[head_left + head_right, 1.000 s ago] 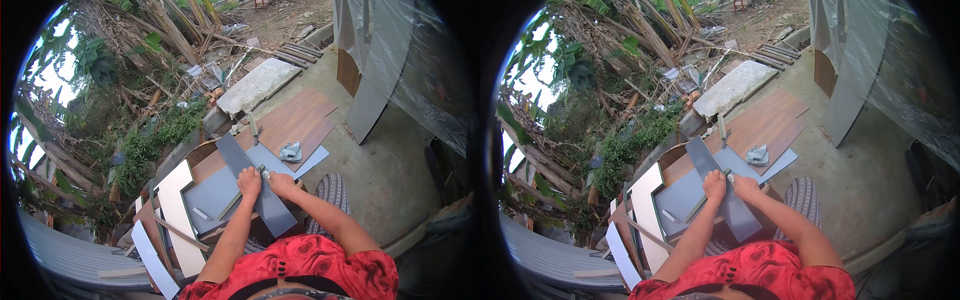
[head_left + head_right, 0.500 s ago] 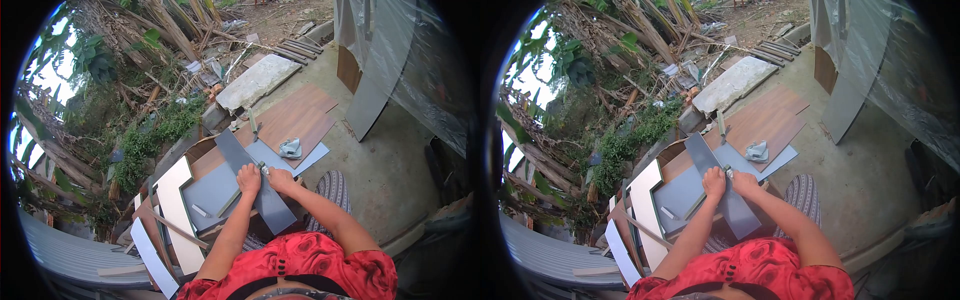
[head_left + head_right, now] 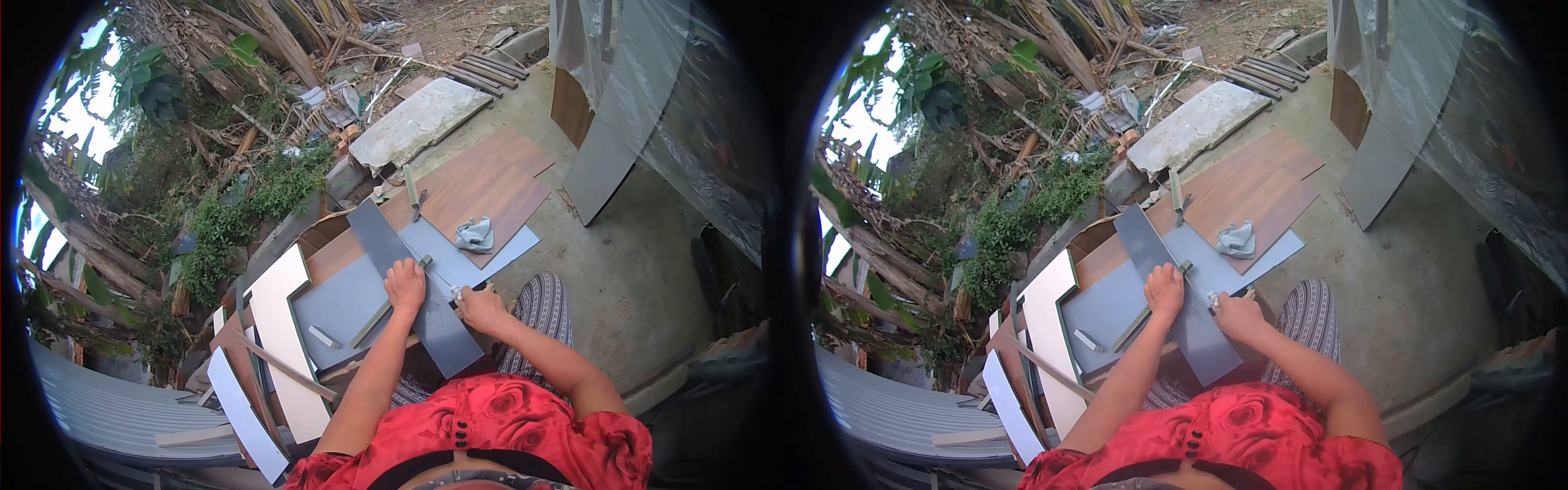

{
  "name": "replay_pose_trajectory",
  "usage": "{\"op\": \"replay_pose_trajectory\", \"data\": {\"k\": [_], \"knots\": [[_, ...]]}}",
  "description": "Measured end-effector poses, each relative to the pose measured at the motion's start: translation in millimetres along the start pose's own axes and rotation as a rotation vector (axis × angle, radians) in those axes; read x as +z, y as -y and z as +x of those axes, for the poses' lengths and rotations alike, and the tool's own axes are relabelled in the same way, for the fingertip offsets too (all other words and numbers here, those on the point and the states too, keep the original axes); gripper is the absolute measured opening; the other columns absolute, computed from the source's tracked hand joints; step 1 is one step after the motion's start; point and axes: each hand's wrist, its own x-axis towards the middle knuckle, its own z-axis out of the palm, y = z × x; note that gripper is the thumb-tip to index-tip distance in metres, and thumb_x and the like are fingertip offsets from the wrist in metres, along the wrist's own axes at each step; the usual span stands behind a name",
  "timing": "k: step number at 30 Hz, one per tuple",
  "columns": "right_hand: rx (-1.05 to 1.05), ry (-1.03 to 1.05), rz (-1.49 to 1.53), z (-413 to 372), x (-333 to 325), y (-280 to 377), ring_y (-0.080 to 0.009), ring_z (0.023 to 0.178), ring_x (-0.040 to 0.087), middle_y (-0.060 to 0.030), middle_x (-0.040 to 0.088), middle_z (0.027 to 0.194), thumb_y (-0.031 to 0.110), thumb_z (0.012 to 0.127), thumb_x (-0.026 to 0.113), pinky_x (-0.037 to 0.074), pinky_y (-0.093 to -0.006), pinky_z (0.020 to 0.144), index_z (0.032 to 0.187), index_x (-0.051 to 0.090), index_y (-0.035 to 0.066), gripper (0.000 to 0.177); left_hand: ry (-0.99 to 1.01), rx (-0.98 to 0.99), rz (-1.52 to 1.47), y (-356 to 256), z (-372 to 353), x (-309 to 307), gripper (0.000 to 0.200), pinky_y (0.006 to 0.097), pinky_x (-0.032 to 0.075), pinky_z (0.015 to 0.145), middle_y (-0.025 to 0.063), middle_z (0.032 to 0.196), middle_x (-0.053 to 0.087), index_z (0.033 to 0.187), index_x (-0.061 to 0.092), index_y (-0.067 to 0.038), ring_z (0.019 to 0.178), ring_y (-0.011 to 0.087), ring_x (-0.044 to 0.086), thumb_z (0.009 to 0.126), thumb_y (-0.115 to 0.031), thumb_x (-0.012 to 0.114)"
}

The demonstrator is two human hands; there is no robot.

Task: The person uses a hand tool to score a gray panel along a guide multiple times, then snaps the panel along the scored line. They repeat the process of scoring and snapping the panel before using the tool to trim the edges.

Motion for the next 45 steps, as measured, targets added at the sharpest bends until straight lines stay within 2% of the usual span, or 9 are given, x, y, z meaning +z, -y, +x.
{"op": "replay_pose_trajectory", "data": {"k": [3, 6, 15, 24, 26, 33, 36, 40, 45], "knots": [[-0.036, -0.058, 0.036, 58, 18, 8, -0.0414, 0.076, 0.062, -0.0235, 0.063, 0.078, 0.029, 0.089, 0.049, 0.047, -0.0507, 0.068, 0.092, 0.052, -0.001, 0.030, -0.039, 0.019, 0.015, 2, 1, 6, 0.014, 0.0459, 0.044, 0.071, 0.0087, 0.087, 0.054, 0.085, 0.054, -0.011, 0.084, 0.0306, 0.054, 0.084, -0.025, 0.052], [-0.038, -0.085, 0.052, 71, 25, 12, -0.0413, 0.076, 0.062, -0.0233, 0.064, 0.078, 0.029, 0.089, 0.049, 0.048, -0.0504, 0.069, 0.093, 0.052, -0.001, 0.030, -0.066, 0.022, 0.028, 3, 2, 7, 0.014, 0.0455, 0.044, 0.069, 0.0084, 0.085, 0.054, 0.083, 0.055, -0.011, 0.082, 0.0298, 0.055, 0.083, -0.025, 0.054], [0.061, 0.005, 0.000, -44, 6, -26, -0.0414, 0.071, 0.063, -0.0244, 0.062, 0.073, 0.026, 0.088, 0.049, 0.048, -0.0510, 0.067, 0.093, 0.051, -0.001, 0.028, -0.017, -0.009, 0.001, 1, 1, 4, 0.015, 0.0456, 0.043, 0.070, 0.0087, 0.086, 0.054, 0.084, 0.055, -0.011, 0.083, 0.0298, 0.054, 0.084, -0.026, 0.053], [-0.047, -0.106, 0.050, 70, 22, 10, -0.0408, 0.074, 0.063, -0.0222, 0.063, 0.075, 0.029, 0.089, 0.050, 0.047, -0.0516, 0.067, 0.091, 0.052, 0.001, 0.029, -0.022, 0.002, 0.025, 1, 3, 5, 0.014, 0.0455, 0.043, 0.072, 0.0084, 0.087, 0.053, 0.084, 0.054, -0.011, 0.084, 0.0305, 0.054, 0.084, -0.025, 0.053], [-0.016, -0.042, 0.036, 61, 17, 10, -0.0403, 0.077, 0.063, -0.0230, 0.064, 0.080, 0.028, 0.089, 0.049, 0.049, -0.0496, 0.071, 0.096, 0.053, -0.001, 0.030, -0.018, -0.002, 0.022, 1, 1, 6, 0.013, 0.0449, 0.043, 0.071, 0.0077, 0.086, 0.053, 0.084, 0.055, -0.012, 0.083, 0.0296, 0.054, 0.083, -0.025, 0.054], [0.092, 0.035, 0.006, -39, -2, -17, -0.0394, 0.074, 0.064, -0.0227, 0.063, 0.074, 0.027, 0.089, 0.049, 0.048, -0.0510, 0.068, 0.094, 0.052, -0.001, 0.029, -0.008, -0.016, -0.010, 0, 1, 3, 0.014, 0.0452, 0.043, 0.072, 0.0077, 0.087, 0.053, 0.083, 0.055, -0.012, 0.085, 0.0294, 0.054, 0.083, -0.025, 0.054], [0.059, 0.022, 0.003, -22, -7, -10, -0.0393, 0.075, 0.064, -0.0230, 0.063, 0.075, 0.026, 0.088, 0.049, 0.048, -0.0509, 0.069, 0.094, 0.052, -0.001, 0.028, 0.003, -0.001, -0.002, -2, 0, 1, 0.014, 0.0456, 0.043, 0.072, 0.0085, 0.087, 0.053, 0.084, 0.054, -0.011, 0.085, 0.0303, 0.054, 0.084, -0.025, 0.052], [-0.007, -0.043, 0.016, 58, 19, 6, -0.0398, 0.077, 0.063, -0.0230, 0.064, 0.079, 0.026, 0.088, 0.049, 0.048, -0.0494, 0.071, 0.094, 0.054, 0.000, 0.027, -0.016, 0.006, 0.011, 0, 1, 4, 0.015, 0.0459, 0.044, 0.072, 0.0090, 0.087, 0.053, 0.085, 0.053, -0.011, 0.085, 0.0309, 0.054, 0.085, -0.026, 0.051], [-0.015, -0.039, 0.020, 51, 12, 9, -0.0399, 0.077, 0.063, -0.0227, 0.064, 0.078, 0.026, 0.089, 0.049, 0.049, -0.0494, 0.070, 0.093, 0.053, 0.000, 0.027, -0.008, -0.013, 0.014, -1, 0, 5, 0.015, 0.0456, 0.044, 0.072, 0.0086, 0.087, 0.054, 0.085, 0.054, -0.011, 0.084, 0.0302, 0.054, 0.084, -0.026, 0.052]]}}
